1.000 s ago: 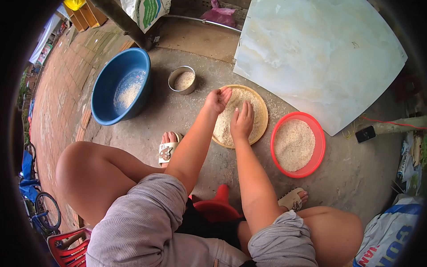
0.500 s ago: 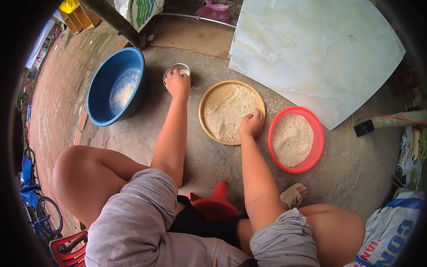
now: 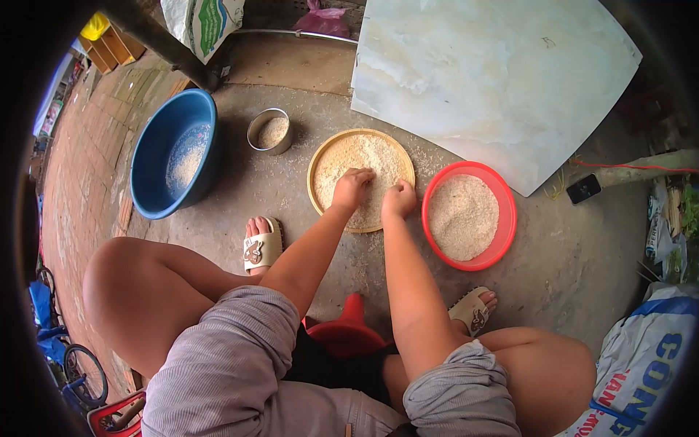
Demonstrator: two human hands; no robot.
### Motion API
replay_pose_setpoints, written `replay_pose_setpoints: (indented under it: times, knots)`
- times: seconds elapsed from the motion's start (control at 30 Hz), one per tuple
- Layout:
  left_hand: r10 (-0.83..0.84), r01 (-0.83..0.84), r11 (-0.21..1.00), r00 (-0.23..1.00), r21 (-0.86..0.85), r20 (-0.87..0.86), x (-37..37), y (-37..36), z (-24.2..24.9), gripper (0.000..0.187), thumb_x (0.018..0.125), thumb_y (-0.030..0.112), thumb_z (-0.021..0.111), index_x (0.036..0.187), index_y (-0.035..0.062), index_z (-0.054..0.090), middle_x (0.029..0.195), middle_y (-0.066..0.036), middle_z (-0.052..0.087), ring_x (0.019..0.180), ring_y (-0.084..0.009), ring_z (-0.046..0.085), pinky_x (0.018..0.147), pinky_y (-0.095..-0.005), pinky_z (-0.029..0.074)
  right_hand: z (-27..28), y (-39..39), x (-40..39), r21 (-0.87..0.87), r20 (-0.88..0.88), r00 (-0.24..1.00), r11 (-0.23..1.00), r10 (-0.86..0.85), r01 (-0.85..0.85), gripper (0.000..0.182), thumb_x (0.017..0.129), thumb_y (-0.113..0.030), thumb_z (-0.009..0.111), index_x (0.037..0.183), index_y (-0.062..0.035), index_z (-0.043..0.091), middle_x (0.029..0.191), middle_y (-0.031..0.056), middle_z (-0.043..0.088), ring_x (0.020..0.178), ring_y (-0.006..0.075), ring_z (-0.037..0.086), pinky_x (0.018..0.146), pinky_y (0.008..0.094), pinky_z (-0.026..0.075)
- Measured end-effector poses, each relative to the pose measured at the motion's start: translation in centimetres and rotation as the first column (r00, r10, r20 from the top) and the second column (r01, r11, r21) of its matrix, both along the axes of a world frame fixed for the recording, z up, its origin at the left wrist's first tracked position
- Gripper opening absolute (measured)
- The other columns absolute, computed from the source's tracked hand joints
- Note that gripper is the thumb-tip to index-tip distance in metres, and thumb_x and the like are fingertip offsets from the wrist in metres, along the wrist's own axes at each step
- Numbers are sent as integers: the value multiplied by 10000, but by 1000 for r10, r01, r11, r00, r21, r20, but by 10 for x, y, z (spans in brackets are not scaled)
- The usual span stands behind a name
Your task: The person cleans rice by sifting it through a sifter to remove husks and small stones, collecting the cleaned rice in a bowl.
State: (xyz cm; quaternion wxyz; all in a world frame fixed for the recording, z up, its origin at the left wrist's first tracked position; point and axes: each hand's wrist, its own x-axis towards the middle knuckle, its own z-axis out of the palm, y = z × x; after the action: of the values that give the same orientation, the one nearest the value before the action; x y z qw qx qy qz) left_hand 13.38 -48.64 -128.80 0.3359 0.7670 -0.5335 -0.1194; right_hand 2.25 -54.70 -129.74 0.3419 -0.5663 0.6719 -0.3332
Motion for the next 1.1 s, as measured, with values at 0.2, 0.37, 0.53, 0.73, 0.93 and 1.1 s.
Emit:
replay_pose_setpoints:
  times: [0.2,0.37,0.53,0.73,0.93,1.1]
  knots:
    - [-6,172,959,809,227,-587,74,-43,50,224,717,6,659,932,54,700,818,-70,684,686,-123,632,675,-269,529,-15,-12,5,346,442,882,938,-163,0,264,782,-152,534,901,63,630,869,146,645,770,247,620,789,302,478]
    - [-241,510,815,730,274,-640,74,-64,112,302,732,38,680,1032,19,656,944,-99,670,845,-163,636,753,-281,521,33,-12,27,560,768,466,813,-439,-156,416,897,-261,403,1081,99,502,1062,209,556,961,269,570,797,338,482]
    - [-302,308,827,949,470,-90,78,-62,113,479,683,192,716,1146,138,608,1121,-81,615,1020,-284,583,866,-346,468,42,-25,43,570,818,226,798,-529,-197,405,925,-277,326,1031,66,514,930,156,542,805,236,547,742,324,474]
    - [42,-34,854,999,519,-5,86,-37,57,305,724,110,603,1024,134,649,1063,-115,625,1012,-277,581,861,-358,464,36,-19,34,668,687,441,740,-577,-73,326,896,-283,383,764,-29,537,652,49,485,546,154,444,487,267,373]
    - [197,-151,913,977,378,-86,48,-5,9,163,680,50,632,834,86,670,910,-142,659,828,-250,645,728,-331,511,18,-7,11,657,576,596,751,-559,70,297,868,-279,425,711,-51,530,570,18,467,429,137,384,420,277,326]
    - [97,129,946,761,296,-641,66,-30,42,101,696,20,700,771,-19,645,693,-66,635,593,-123,612,529,-239,499,22,-15,13,701,627,563,705,-538,-106,356,902,-295,394,837,13,561,682,74,533,585,161,501,545,293,440]
